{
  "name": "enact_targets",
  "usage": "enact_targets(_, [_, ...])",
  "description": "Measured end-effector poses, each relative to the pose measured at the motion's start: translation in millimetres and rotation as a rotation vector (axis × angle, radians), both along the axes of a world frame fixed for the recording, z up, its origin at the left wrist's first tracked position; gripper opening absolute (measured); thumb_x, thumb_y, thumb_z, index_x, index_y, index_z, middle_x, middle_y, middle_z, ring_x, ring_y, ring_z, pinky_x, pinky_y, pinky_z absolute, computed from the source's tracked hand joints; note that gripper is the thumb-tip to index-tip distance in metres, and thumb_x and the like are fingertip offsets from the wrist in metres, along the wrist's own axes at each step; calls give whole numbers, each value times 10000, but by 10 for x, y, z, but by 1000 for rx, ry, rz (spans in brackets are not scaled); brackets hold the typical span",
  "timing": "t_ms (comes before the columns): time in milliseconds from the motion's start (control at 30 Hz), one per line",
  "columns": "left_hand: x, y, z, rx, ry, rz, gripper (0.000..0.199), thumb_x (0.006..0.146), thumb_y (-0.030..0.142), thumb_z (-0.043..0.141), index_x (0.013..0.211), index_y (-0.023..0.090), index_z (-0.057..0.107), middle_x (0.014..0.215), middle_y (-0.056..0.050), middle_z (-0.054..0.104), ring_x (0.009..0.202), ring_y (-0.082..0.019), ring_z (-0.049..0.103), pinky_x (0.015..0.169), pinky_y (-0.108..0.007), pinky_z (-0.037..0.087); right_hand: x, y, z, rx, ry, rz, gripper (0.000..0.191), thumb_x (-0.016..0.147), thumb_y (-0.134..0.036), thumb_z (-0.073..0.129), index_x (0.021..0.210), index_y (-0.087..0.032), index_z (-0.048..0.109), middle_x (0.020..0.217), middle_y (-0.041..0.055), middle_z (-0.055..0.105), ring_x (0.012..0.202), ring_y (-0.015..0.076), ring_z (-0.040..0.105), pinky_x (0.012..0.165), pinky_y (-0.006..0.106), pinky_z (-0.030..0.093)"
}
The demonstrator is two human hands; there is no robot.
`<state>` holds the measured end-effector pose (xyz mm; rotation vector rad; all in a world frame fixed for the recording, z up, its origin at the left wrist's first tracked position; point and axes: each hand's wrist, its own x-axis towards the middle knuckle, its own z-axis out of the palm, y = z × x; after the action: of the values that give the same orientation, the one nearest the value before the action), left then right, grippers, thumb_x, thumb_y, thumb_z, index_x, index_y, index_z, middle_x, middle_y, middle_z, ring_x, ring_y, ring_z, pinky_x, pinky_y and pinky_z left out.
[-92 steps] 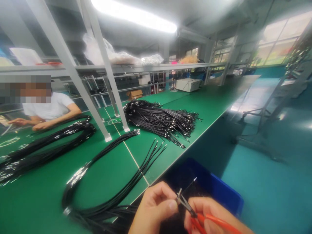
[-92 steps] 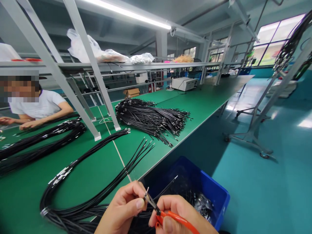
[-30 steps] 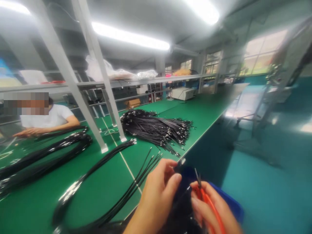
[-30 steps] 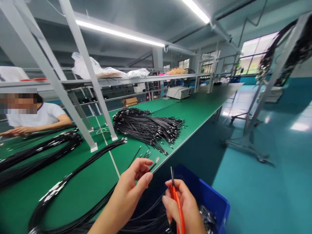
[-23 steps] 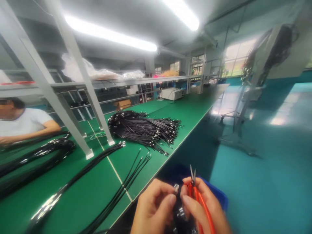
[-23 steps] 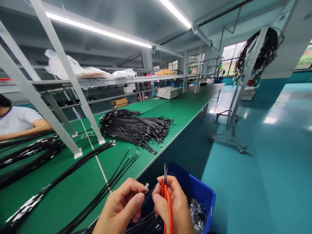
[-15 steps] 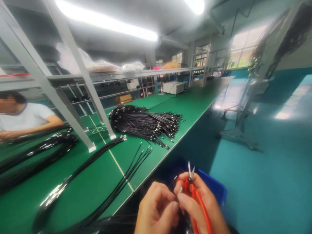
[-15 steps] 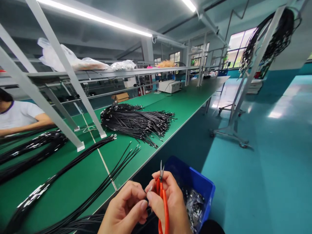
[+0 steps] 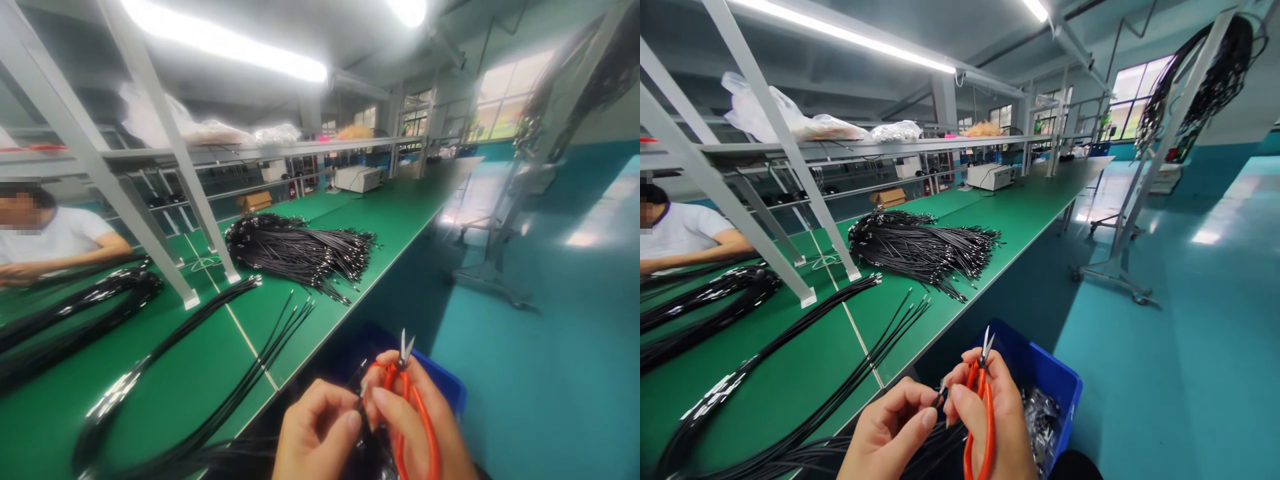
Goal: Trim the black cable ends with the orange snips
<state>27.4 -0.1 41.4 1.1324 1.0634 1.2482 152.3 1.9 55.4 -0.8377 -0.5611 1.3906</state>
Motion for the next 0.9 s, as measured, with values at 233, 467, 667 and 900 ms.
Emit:
enact_targets(233, [0, -9, -125, 34, 147, 15, 165, 751, 330, 671, 696, 176, 696, 664, -28, 679, 587, -153, 571, 568, -231, 421, -78, -42, 42, -78, -17, 18, 289, 649, -265, 795, 863, -228, 603, 732, -17, 640, 599, 138, 570, 582, 251, 476])
enact_targets(467, [22, -57, -92, 168, 353, 105, 155, 787, 270, 619, 686, 191, 707, 651, -19, 644, 554, -151, 559, 528, -231, 401, -89, -60, 77, -133, -61, 5, 311, 639, -316, 800, 889, -232, 633, 739, -2, 634, 629, 154, 573, 611, 268, 494])
enact_targets(667, [17, -69, -85, 78, 187, 51, 188, 776, 353, 667, 692, 184, 659, 630, -11, 664, 551, -145, 567, 534, -226, 416, -89, -123, 39, -132, 2, 3, 288, 647, -314, 802, 891, -223, 679, 735, 10, 638, 595, 155, 570, 624, 277, 514])
enact_targets(900, [78, -74, -5, 78, 43, 88, 355, 770, 545, 641, 788, 193, 603, 620, 13, 575, 537, -136, 512, 511, -231, 412, -179, -83, -25, -14, -1, 37, 338, 546, -314, 841, 828, -260, 661, 710, 18, 640, 603, 228, 602, 551, 332, 520])
